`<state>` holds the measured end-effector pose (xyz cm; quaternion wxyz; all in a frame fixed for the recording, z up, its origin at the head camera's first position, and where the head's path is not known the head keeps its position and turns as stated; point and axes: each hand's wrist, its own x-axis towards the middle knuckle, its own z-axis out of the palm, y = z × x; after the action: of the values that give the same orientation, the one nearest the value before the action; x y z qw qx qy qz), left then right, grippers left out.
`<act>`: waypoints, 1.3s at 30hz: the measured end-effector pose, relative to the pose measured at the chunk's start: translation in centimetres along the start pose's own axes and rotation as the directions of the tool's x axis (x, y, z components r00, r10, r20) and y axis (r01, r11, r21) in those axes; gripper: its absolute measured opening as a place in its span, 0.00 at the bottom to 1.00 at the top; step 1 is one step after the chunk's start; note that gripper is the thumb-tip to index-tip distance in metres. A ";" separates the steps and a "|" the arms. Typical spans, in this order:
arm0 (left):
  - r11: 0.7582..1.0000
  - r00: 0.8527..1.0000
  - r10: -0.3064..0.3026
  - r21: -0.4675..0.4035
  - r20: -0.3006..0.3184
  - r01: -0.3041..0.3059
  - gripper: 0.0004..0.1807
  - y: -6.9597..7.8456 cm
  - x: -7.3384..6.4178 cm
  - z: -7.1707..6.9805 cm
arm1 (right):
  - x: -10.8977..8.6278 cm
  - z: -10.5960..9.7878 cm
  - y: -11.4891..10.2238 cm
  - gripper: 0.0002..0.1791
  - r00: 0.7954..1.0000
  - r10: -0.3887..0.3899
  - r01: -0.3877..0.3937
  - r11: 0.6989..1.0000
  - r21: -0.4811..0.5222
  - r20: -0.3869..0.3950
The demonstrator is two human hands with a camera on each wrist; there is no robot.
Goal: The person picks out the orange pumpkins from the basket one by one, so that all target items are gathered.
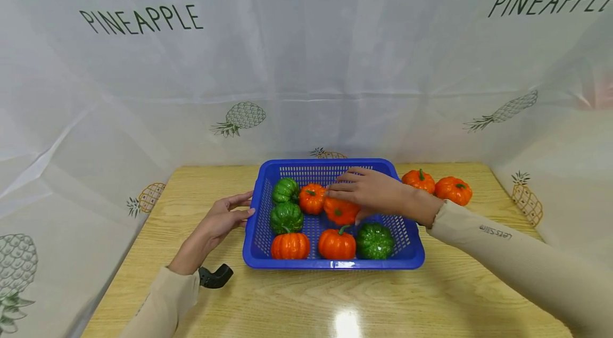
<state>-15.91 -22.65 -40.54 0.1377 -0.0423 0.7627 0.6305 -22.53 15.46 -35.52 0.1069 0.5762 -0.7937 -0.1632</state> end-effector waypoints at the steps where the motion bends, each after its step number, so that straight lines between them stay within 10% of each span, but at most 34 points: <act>1: 1.000 1.000 0.001 0.000 -0.001 -0.001 0.31 0.0 0.0 0.0 | -0.3 -0.1 0.1 0.50 1.000 0.012 -0.012 1.000 0.012 -0.017; 16: 1.000 1.000 0.003 -0.002 0.004 -0.003 0.31 -0.1 -0.1 -0.1 | -5.3 -0.3 0.8 0.52 0.971 0.099 -0.090 0.995 0.050 -0.220; 30: 1.000 1.000 -0.002 0.010 0.022 0.002 0.32 0.0 0.2 -0.2 | -9.6 1.0 0.5 0.48 0.868 0.185 -0.170 0.983 0.073 -0.462; 39: 1.000 1.000 -0.009 0.011 0.018 0.009 0.32 0.2 0.1 -0.1 | -12.9 1.8 0.3 0.47 0.825 0.301 -0.250 0.953 0.169 -0.479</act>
<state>-16.10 -22.73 -40.40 0.1476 -0.0394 0.7646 0.6261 -19.37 28.00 -36.83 0.3022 0.4825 -0.8207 0.0479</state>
